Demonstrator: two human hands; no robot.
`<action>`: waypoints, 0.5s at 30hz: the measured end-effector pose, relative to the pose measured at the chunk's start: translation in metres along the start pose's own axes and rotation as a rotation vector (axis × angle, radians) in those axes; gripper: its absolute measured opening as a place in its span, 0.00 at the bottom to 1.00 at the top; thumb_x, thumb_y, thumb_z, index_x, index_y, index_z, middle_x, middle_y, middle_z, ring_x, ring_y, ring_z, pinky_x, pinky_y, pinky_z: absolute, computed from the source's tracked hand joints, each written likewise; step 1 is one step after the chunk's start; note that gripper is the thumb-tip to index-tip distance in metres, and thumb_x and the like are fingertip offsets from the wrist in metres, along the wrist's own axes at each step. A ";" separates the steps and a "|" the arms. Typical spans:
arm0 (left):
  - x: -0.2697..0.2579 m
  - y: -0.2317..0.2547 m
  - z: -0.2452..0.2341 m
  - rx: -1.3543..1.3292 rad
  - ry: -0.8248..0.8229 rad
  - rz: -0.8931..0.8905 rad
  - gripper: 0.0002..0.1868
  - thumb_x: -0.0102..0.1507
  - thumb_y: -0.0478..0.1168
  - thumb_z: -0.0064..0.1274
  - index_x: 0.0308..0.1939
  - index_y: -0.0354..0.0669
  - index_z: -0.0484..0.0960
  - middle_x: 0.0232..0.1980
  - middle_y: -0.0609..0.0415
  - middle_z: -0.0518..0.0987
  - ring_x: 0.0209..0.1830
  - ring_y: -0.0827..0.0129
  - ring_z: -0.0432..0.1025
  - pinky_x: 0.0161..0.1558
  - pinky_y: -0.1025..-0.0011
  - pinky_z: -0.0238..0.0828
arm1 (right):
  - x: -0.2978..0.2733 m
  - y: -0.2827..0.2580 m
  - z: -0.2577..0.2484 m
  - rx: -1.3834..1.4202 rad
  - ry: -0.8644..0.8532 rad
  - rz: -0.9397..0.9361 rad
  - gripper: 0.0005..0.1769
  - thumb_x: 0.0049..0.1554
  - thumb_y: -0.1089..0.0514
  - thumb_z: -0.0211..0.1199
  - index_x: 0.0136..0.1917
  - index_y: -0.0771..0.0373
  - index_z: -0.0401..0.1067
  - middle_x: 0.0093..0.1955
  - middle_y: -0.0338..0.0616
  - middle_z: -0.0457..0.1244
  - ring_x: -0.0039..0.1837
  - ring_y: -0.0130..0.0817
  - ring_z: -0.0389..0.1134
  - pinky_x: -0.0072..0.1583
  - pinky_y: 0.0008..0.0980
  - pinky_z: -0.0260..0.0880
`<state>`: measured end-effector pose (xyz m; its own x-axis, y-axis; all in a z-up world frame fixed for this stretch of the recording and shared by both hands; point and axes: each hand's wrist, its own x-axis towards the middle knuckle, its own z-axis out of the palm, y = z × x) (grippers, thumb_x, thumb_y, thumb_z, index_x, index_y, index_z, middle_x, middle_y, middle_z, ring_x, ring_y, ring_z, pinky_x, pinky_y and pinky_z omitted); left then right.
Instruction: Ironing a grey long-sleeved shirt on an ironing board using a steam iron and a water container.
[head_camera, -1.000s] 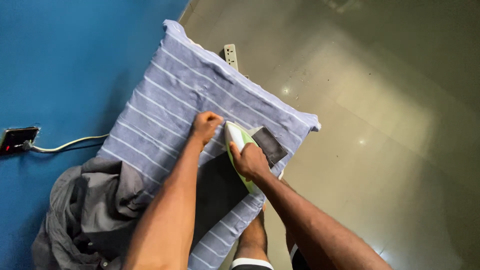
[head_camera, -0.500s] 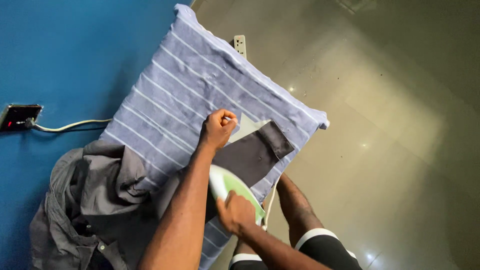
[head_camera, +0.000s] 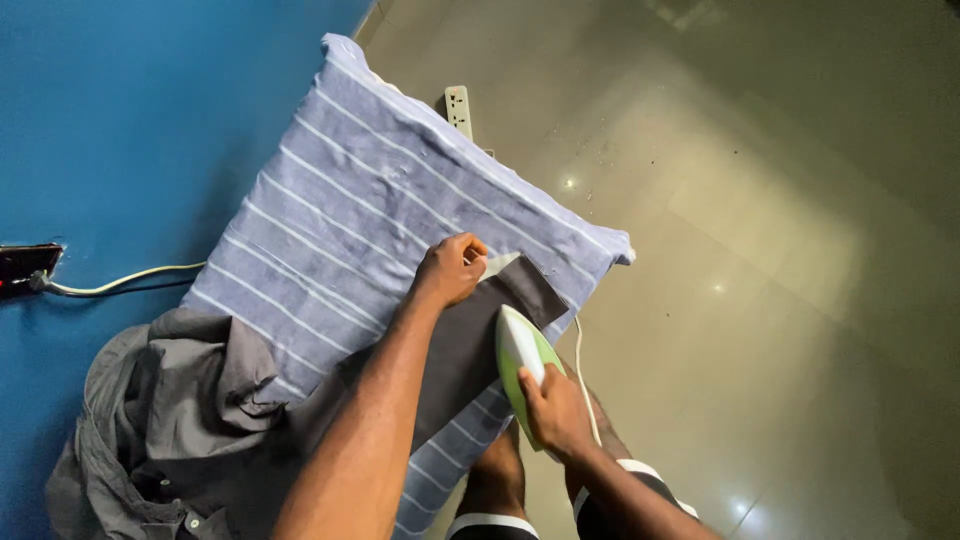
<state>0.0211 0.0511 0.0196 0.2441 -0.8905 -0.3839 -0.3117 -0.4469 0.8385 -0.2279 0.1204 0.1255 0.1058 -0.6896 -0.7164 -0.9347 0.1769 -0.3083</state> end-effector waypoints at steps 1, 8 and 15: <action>0.002 0.004 0.000 0.002 -0.004 -0.002 0.12 0.58 0.43 0.57 0.41 0.40 0.83 0.39 0.48 0.85 0.41 0.58 0.81 0.46 0.62 0.77 | 0.006 0.006 0.004 0.002 -0.002 0.004 0.37 0.60 0.30 0.48 0.51 0.69 0.71 0.43 0.66 0.69 0.50 0.62 0.73 0.53 0.55 0.69; 0.004 0.023 0.000 0.105 -0.033 0.041 0.10 0.59 0.39 0.54 0.43 0.41 0.82 0.40 0.47 0.83 0.43 0.53 0.78 0.48 0.58 0.75 | 0.062 -0.057 0.019 0.363 -0.247 0.031 0.33 0.63 0.37 0.57 0.35 0.70 0.70 0.28 0.55 0.63 0.30 0.48 0.66 0.36 0.49 0.66; 0.027 0.074 -0.011 0.007 0.266 0.367 0.09 0.57 0.31 0.50 0.42 0.39 0.79 0.42 0.46 0.82 0.45 0.52 0.77 0.47 0.58 0.74 | 0.049 -0.084 0.086 0.538 -0.738 -0.181 0.22 0.60 0.51 0.55 0.35 0.72 0.74 0.27 0.51 0.65 0.27 0.41 0.68 0.31 0.43 0.69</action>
<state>0.0152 -0.0047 0.0755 0.3437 -0.9376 0.0517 -0.4278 -0.1074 0.8975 -0.1152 0.1324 0.0621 0.5962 -0.1505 -0.7886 -0.6190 0.5393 -0.5709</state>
